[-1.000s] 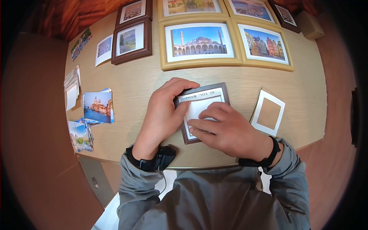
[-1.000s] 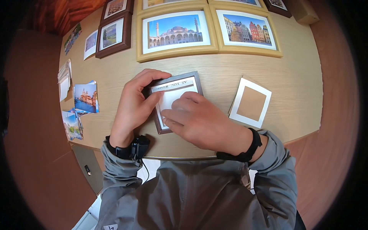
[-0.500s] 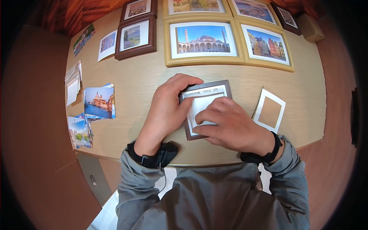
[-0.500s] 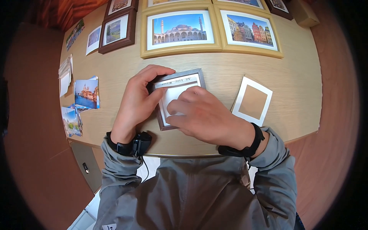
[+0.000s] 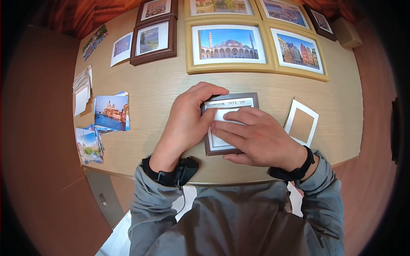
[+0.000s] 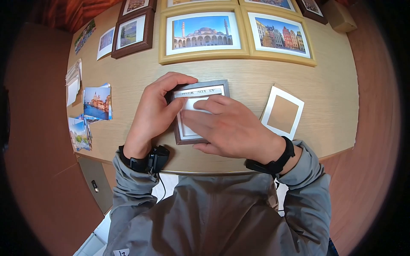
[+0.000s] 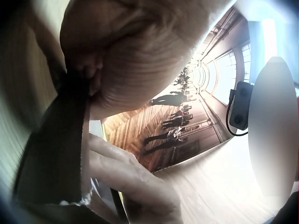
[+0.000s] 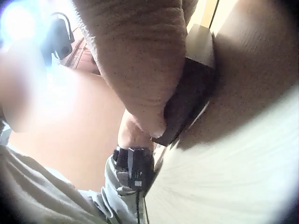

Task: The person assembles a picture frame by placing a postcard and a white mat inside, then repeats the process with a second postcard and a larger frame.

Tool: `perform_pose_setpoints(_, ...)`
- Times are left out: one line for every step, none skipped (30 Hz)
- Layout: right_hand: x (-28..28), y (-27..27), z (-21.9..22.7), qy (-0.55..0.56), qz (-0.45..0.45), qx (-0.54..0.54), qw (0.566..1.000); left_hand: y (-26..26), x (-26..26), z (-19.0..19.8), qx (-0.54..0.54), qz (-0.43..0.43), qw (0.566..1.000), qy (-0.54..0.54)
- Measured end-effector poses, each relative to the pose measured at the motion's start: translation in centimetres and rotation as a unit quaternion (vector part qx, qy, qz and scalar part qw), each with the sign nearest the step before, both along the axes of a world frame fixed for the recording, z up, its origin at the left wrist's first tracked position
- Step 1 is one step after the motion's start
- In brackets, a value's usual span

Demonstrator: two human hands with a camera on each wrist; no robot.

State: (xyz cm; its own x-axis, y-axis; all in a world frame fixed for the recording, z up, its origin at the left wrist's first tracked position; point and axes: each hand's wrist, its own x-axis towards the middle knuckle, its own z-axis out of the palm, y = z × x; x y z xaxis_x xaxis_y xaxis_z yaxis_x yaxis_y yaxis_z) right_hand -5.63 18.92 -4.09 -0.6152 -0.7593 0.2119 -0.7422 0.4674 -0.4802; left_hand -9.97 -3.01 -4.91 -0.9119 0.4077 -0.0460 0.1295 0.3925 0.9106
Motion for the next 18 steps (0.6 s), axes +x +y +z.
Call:
perform_pose_setpoints(0.1,-0.1,0.1,-0.009,-0.012,0.004,1.0,0.0,0.0,0.0,0.001,-0.001,1.0,0.0)
perform_pose_setpoints(0.2,-0.2,0.1,-0.009,-0.012,0.004,1.0,0.0,0.0,0.0,0.001,-0.001,1.0,0.0)
perform_pose_setpoints(0.3,-0.3,-0.1,0.006,-0.017,0.007,1.0,0.0,0.0,0.0,-0.001,-0.002,1.0,0.003)
perform_pose_setpoints(0.4,-0.4,-0.2,0.021,-0.022,0.009,1.0,0.0,0.0,-0.1,-0.003,-0.003,1.0,0.005)
perform_pose_setpoints(0.5,-0.5,-0.2,0.02,-0.021,0.009,1.0,0.0,0.0,0.0,-0.003,-0.003,1.0,0.005)
perform_pose_setpoints(0.7,-0.6,-0.1,0.028,-0.027,0.018,0.999,0.0,0.0,0.0,-0.004,-0.005,1.0,0.004)
perform_pose_setpoints(0.8,-0.6,-0.1,0.037,-0.033,0.027,0.998,0.0,0.0,0.1,-0.005,-0.008,1.0,0.003)
perform_pose_setpoints(0.9,-0.7,-0.1,0.037,-0.033,0.026,0.998,-0.1,-0.1,-0.1,-0.005,-0.009,1.0,0.003)
perform_pose_setpoints(1.0,-0.9,-0.1,0.04,-0.042,0.028,0.998,-0.2,-0.1,-0.3,0.011,-0.01,1.0,0.008)
perform_pose_setpoints(1.1,-1.0,-0.1,0.043,-0.051,0.029,0.997,-0.3,-0.1,-0.4,0.027,-0.011,0.999,0.013)
perform_pose_setpoints(1.2,-1.0,-0.1,0.043,-0.052,0.028,0.997,-0.4,-0.2,-0.5,0.026,-0.012,0.999,0.013)
perform_pose_setpoints(1.3,-1.1,-0.3,0.031,-0.068,0.021,0.997,-0.5,-0.2,-0.5,0.035,-0.021,0.999,0.014)
perform_pose_setpoints(1.4,-1.2,-0.3,0.019,-0.083,0.013,0.996,-0.6,-0.2,-0.5,0.045,-0.029,0.998,0.015)
perform_pose_setpoints(1.3,-1.3,-0.2,0.018,-0.085,0.013,0.996,-0.7,-0.2,-0.3,0.044,-0.031,0.998,0.015)
perform_pose_setpoints(1.3,-1.4,0.1,-0.01,-0.091,0.013,0.996,-0.8,-0.2,0.0,0.044,-0.036,0.998,0.005)
perform_pose_setpoints(1.2,-1.4,0.2,-0.039,-0.097,0.013,0.994,-0.8,-0.3,0.2,0.044,-0.041,0.998,-0.005)
perform_pose_setpoints(1.3,-1.5,0.2,-0.039,-0.097,0.013,0.994,-1.0,-0.3,0.3,0.044,-0.041,0.998,-0.005)
perform_pose_setpoints(1.3,-1.6,0.2,-0.03,-0.098,0.034,0.994,-1.1,-0.3,0.4,0.046,-0.052,0.997,-0.016)
